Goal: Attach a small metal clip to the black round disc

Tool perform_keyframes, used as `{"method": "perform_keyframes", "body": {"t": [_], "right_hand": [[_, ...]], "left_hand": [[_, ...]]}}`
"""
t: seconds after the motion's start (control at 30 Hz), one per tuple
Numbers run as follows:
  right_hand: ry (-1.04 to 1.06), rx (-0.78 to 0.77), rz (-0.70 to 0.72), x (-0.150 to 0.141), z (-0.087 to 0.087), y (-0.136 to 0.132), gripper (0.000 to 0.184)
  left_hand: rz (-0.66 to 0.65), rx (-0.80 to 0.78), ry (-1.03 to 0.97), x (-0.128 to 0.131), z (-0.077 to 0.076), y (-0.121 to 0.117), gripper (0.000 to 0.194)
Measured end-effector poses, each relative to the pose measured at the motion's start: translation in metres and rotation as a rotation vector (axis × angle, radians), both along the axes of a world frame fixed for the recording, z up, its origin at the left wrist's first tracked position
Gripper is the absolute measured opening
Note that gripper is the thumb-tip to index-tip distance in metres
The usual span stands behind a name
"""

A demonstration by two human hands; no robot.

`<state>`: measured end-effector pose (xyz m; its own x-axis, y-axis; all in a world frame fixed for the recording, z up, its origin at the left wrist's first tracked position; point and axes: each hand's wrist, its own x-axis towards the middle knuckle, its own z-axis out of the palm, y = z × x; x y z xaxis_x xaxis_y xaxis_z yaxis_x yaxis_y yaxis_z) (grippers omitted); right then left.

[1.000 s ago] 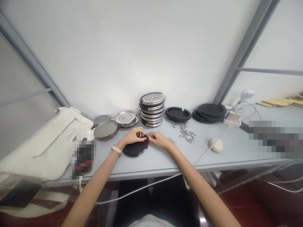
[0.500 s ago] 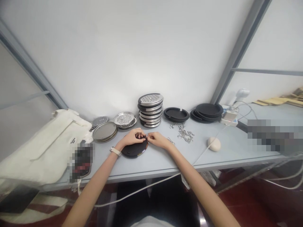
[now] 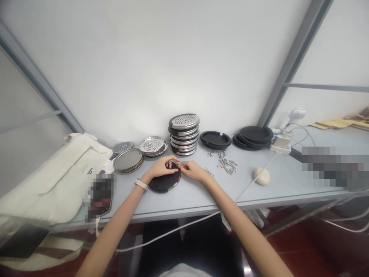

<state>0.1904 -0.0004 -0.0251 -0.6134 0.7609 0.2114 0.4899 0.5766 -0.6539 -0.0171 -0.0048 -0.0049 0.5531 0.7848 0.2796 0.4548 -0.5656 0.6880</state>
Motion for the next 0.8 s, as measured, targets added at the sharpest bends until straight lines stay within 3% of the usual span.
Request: {"method": "perform_keyframes", "body": {"t": [0.57,0.8], "right_hand": [[-0.009,-0.031,-0.001,-0.0003,0.0058,-0.0047,0.043],[-0.025,-0.057,0.036,-0.0004,0.0062,-0.0048,0.028]], "left_hand": [[0.008,-0.067,-0.010,-0.0009,0.0002,-0.0005,0.031],[-0.001,-0.082,-0.019,-0.0013,-0.0019,0.0013,0.029]]}}
